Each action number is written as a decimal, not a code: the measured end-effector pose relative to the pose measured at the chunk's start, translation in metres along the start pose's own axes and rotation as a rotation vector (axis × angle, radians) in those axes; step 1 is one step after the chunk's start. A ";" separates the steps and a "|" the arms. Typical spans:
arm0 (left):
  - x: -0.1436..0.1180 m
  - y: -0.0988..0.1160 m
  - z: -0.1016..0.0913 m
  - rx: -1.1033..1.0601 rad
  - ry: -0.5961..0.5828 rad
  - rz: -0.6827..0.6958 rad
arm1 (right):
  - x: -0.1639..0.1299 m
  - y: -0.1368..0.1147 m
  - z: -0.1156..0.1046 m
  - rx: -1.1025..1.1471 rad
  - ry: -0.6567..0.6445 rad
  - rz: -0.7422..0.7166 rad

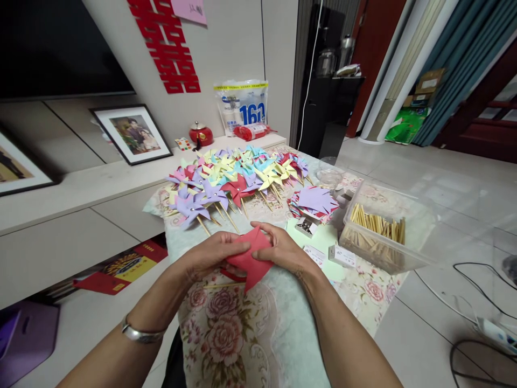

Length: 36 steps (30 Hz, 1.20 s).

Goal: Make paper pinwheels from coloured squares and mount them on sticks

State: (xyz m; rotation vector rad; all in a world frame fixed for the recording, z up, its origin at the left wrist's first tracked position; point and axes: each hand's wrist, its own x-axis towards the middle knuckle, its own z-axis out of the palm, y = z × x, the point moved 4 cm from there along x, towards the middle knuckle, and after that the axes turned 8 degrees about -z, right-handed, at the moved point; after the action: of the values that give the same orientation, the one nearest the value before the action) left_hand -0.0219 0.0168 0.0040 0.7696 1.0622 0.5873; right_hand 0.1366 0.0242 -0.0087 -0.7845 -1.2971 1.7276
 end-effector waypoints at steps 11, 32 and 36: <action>-0.013 -0.020 0.018 -0.215 -0.030 0.237 | 0.005 -0.003 -0.004 0.171 0.232 -0.074; 0.002 -0.032 0.019 -0.433 0.267 0.271 | 0.008 0.002 -0.003 0.104 0.166 -0.151; -0.003 -0.025 0.009 -0.444 0.235 0.262 | 0.009 0.003 -0.009 -0.070 0.229 -0.240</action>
State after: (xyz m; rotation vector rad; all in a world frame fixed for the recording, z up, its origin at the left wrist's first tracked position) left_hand -0.0132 -0.0032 -0.0120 0.4558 0.9992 1.1168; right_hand 0.1396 0.0358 -0.0146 -0.8061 -1.2446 1.3675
